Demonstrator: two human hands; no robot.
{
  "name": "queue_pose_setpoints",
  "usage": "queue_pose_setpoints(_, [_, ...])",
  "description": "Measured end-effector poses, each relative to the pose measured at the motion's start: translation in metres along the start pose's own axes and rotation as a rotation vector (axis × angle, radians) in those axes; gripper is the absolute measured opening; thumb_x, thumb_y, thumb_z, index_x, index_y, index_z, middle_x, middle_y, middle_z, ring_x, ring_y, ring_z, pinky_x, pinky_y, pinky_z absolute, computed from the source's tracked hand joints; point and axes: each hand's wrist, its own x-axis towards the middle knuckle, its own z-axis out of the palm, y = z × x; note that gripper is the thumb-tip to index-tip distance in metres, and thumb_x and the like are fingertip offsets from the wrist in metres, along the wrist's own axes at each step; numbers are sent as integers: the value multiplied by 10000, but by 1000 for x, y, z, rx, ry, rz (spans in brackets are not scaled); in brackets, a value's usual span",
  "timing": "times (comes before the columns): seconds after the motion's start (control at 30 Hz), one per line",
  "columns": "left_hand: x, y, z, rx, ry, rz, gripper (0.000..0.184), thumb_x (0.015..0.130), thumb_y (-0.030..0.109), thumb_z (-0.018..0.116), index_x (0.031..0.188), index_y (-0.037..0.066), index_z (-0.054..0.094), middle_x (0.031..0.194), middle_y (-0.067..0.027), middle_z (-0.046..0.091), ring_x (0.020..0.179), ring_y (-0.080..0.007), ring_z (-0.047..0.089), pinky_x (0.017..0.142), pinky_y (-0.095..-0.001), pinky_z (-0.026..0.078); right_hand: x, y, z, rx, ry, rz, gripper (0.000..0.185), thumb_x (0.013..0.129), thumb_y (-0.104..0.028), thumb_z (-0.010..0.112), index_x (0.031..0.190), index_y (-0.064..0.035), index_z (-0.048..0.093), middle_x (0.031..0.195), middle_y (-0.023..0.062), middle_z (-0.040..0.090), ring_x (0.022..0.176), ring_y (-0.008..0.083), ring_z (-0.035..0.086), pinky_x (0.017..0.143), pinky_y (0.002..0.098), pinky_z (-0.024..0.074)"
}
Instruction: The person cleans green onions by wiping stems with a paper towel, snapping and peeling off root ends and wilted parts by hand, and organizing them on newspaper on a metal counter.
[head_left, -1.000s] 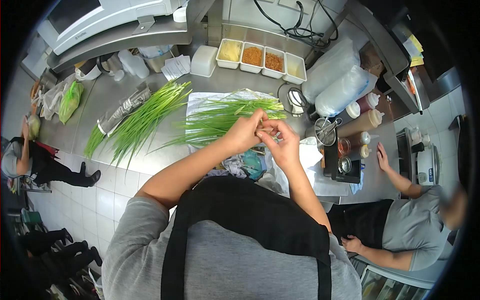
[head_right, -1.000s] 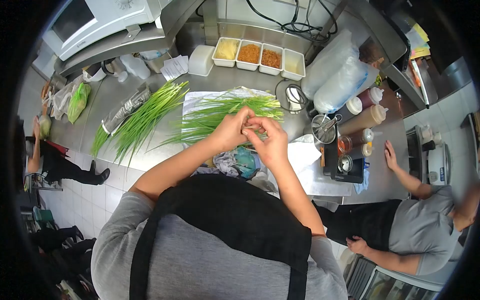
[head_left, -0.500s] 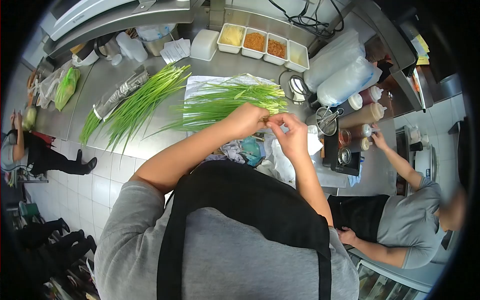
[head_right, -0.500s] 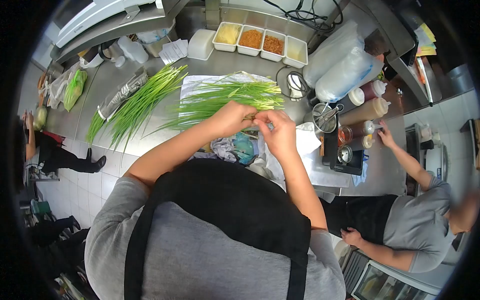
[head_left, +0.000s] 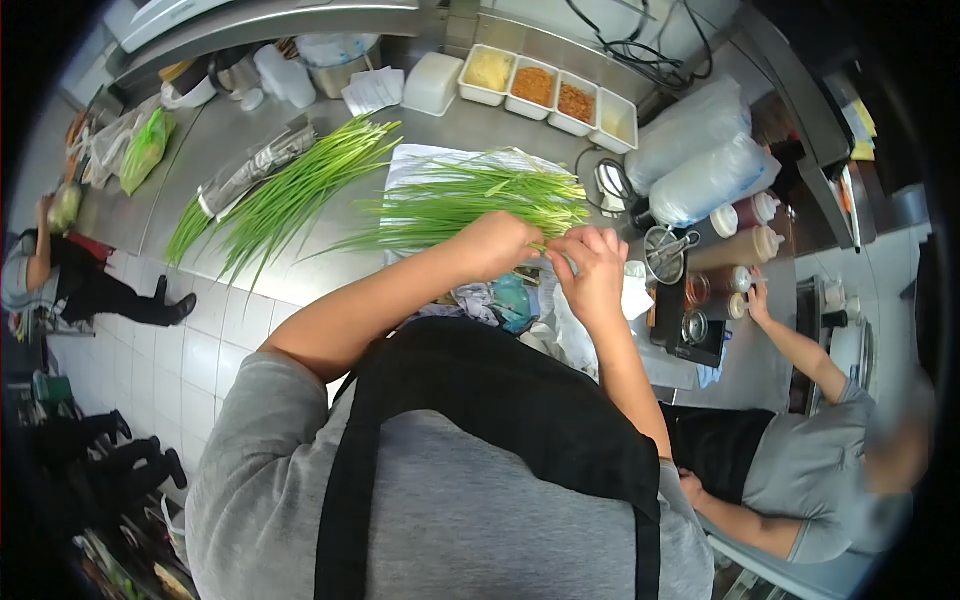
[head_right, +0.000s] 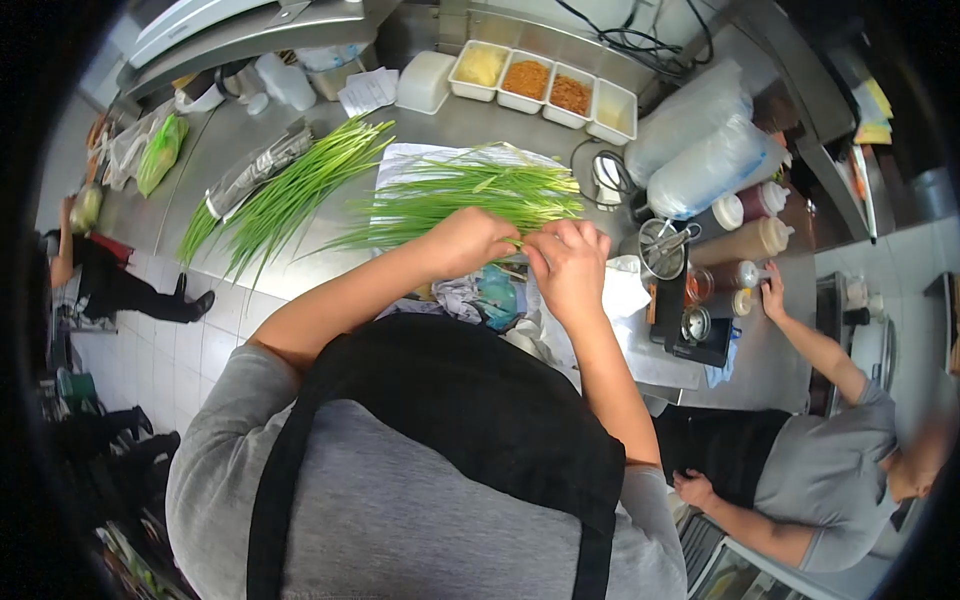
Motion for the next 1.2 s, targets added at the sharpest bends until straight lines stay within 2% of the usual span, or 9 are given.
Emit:
queue_pose_setpoints(0.13, [-19, 2, -11, 204, 19, 35, 126, 783, 158, 574, 837, 61, 633, 781, -158, 634, 734, -314, 631, 650, -429, 493, 2, 4, 20, 376, -39, 105, 91, 699, -77, 673, 768, -129, 644, 828, 36, 586, 835, 215, 523, 766, 330, 387])
queue_pose_setpoints(0.27, [-38, -12, -18, 332, 140, -37, 120, 833, 182, 533, 839, 93, 612, 764, -96, 629, 682, -282, 625, 596, -403, 496, 5, 18, 67, 1084, 114, 671, 92, 801, -110, 628, 811, -21, 607, 832, 65, 610, 764, 184, 546, 736, 260, 417])
queue_pose_setpoints(0.43, [-61, -56, -100, 543, 349, -312, 169, 818, 179, 516, 936, 123, 622, 799, -116, 648, 714, -303, 639, 634, -424, 507, 31, 28, 59, 456, 134, 363, 518, 855, -267, 581, 1294, -23, 451, 1261, 220, 448, 1182, 334, 413, 1027, 384, 279])
queue_pose_setpoints(0.57, [-70, -118, -175, 605, 316, -707, 319, 869, 358, 516, 1054, 117, 612, 998, -165, 626, 905, -341, 602, 748, -452, 482, 19, 32, 41, 396, 83, 342, 478, 840, -249, 603, 1258, -45, 494, 1254, 202, 461, 1157, 334, 434, 1011, 374, 298])
queue_pose_setpoints(0.67, [-75, -183, -156, 992, 483, -479, 335, 854, 348, 551, 1089, 114, 594, 1158, -129, 574, 1089, -305, 526, 842, -434, 458, 8, 29, 35, 474, 47, 447, 470, 831, -207, 617, 1255, -43, 496, 1218, 191, 493, 1156, 313, 439, 1001, 356, 310])
queue_pose_setpoints(0.7, [-68, -172, -152, 950, 373, -588, 368, 817, 307, 604, 1124, 105, 573, 1237, -98, 522, 1172, -284, 456, 900, -430, 429, 6, 25, 33, 448, 97, 438, 325, 808, -164, 642, 1098, -27, 590, 1079, 159, 579, 1065, 283, 509, 948, 346, 363])
queue_pose_setpoints(0.83, [-38, -158, -106, 752, 212, -332, 277, 743, 226, 655, 969, 68, 622, 1105, -107, 581, 1026, -281, 536, 837, -394, 468, -25, 38, 40, 374, 32, 437, 120, 770, -121, 666, 741, -21, 606, 821, 111, 619, 817, 277, 575, 787, 354, 436])
queue_pose_setpoints(1.03, [-5, -95, 8, 242, 128, 122, 68, 790, 146, 574, 823, 87, 581, 850, -85, 558, 861, -276, 562, 726, -393, 482, -51, 39, 39, 195, 61, 388, 53, 776, -64, 615, 818, -33, 613, 856, 127, 601, 835, 306, 548, 763, 374, 432])
queue_pose_setpoints(1.2, [6, -73, 44, 254, 53, 51, 172, 754, 116, 624, 921, 90, 594, 929, -78, 552, 940, -275, 539, 795, -383, 470, -70, 41, 15, 162, 125, 457, 115, 761, -46, 593, 875, -43, 610, 888, 113, 596, 872, 287, 543, 770, 372, 431])
